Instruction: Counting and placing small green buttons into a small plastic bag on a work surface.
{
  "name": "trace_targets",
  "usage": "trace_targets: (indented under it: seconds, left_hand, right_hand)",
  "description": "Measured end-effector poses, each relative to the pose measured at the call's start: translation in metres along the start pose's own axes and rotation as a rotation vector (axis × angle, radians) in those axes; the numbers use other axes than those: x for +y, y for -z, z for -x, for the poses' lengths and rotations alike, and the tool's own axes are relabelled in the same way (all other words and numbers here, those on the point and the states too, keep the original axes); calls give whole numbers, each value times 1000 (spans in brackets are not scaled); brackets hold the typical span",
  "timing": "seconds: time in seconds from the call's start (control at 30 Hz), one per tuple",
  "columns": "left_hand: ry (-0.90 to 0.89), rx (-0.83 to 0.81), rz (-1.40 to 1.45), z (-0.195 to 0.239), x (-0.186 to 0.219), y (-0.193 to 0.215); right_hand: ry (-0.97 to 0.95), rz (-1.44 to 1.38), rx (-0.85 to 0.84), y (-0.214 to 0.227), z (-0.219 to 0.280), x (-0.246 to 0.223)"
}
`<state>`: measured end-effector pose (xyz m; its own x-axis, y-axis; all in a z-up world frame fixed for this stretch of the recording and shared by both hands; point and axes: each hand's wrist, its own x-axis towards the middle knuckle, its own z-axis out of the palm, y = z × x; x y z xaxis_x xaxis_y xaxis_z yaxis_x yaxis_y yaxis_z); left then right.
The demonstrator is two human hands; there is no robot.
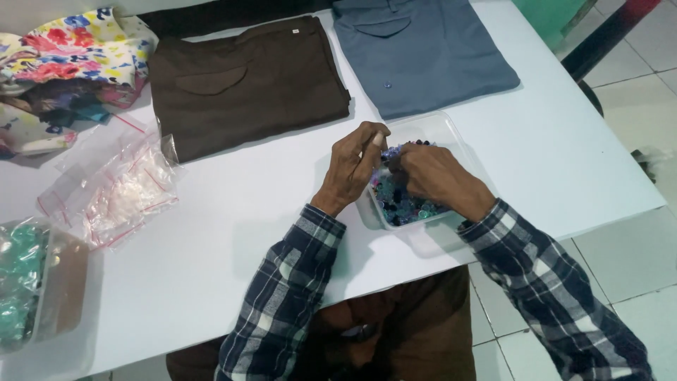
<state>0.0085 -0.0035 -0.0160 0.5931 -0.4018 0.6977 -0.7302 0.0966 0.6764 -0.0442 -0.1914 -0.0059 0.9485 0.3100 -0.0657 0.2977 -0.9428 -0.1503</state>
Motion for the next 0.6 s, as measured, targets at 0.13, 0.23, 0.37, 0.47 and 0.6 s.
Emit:
trace_targets:
  seconds: [0.13, 0.23, 0.37, 0.47, 0.6]
  left_hand:
    - [-23, -5, -17, -3, 4, 2]
    - [1, -16, 16, -2, 8, 1]
    - [-16, 13, -7, -2, 12, -1]
    - [-17, 24, -22, -4, 18, 0]
    - [-37, -28, -90, -1, 16, 0]
  right_hand:
    - [-84, -178, 12, 39, 15, -14]
    - [-96, -291, 39, 53, 17, -24]
    - [-1, -198, -35, 55, 10, -34]
    - [47, -91, -89, 27, 1, -24]
    - [157, -97, -29, -28, -8, 8]
